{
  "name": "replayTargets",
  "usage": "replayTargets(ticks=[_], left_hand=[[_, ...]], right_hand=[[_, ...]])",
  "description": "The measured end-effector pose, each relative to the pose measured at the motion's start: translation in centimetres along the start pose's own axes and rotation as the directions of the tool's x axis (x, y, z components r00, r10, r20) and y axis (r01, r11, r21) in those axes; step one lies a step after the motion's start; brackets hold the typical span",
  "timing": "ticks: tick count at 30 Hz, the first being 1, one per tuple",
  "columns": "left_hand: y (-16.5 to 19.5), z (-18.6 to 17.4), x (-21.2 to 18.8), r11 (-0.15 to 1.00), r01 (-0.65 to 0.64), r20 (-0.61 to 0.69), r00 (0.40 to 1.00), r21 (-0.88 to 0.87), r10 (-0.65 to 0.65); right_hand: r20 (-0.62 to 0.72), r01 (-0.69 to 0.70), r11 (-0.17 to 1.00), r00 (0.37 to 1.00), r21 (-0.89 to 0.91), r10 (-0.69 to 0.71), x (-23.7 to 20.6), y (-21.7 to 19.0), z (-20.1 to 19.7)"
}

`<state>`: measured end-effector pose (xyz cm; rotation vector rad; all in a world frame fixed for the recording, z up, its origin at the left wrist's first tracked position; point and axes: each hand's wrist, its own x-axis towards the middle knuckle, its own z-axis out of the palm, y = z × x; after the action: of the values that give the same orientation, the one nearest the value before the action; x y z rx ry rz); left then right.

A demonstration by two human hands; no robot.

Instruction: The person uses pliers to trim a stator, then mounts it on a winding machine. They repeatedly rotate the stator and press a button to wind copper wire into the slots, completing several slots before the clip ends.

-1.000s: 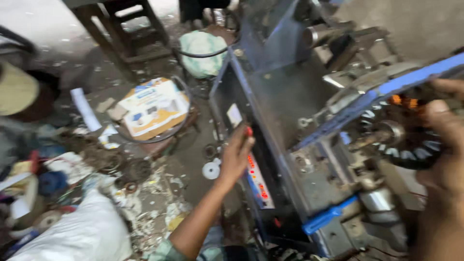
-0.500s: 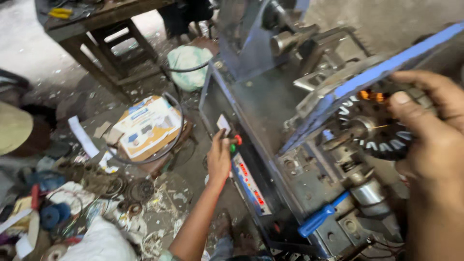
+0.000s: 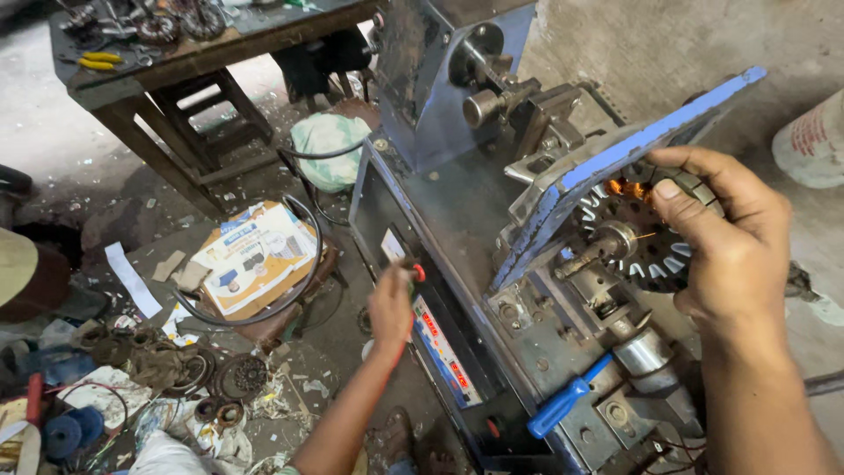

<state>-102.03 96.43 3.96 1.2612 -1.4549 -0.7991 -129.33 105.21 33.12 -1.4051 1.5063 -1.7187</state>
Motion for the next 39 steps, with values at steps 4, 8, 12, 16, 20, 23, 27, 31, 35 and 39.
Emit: replayTargets(ticks=[4, 8, 12, 16, 20, 23, 27, 31, 35, 39], left_hand=[[-0.3, 0.0, -0.8, 0.969, 0.115, -0.013, 0.993, -0.219, -0.120], [-0.6, 0.0, -1.0, 0.998, -0.043, -0.032, 0.999, -0.035, 0.042], [-0.3, 0.1, -1.1, 0.996, -0.092, -0.043, 0.995, -0.019, 0.091], [0.2, -0.6, -1.6, 0.986, -0.164, -0.003, 0.986, 0.012, 0.164], [0.5, -1.7, -1.4, 1.000, -0.029, 0.088, 0.996, -0.004, 0.029], [1.6, -1.7, -1.2, 0.998, 0.033, 0.057, 0.998, -0.054, -0.030], [6.1, 0.4, -3.2, 0.946, 0.101, -0.056, 0.991, -0.308, -0.124], [12.9, 4.5, -6.6, 0.710, 0.434, 0.565, 0.823, -0.555, -0.061], [17.9, 8.3, -4.7, 0.190, 0.676, 0.690, 0.724, -0.712, 0.010], [20.5, 12.3, -2.1, -0.204, 0.557, 0.541, 0.831, -0.805, 0.133]], right_hand=[[0.005, 0.000, 1.000, 1.000, 0.008, 0.000, 0.0, 0.0, -0.2], [0.013, -0.002, 1.000, 1.000, 0.013, 0.002, -0.1, 0.0, -0.2], [0.009, -0.002, 0.999, 1.000, 0.047, 0.001, 0.0, 0.1, -0.2], [0.016, 0.003, 0.999, 1.000, 0.051, -0.004, 0.2, 0.1, -0.3], [0.009, -0.002, 0.998, 1.000, 0.060, 0.001, 0.1, 0.3, -0.4], [0.016, 0.004, 0.999, 1.000, 0.046, -0.005, 0.1, 0.2, -0.4], [0.000, -0.013, 1.000, 1.000, 0.018, 0.013, 0.2, 0.1, -0.2], [-0.010, -0.032, 0.999, 0.999, 0.043, 0.032, 0.3, 0.0, 0.0], [-0.003, -0.037, 0.999, 0.999, 0.040, 0.037, 0.4, 0.1, -0.1], [0.006, -0.022, 0.998, 1.000, 0.065, 0.022, 0.4, 0.2, -0.2]])
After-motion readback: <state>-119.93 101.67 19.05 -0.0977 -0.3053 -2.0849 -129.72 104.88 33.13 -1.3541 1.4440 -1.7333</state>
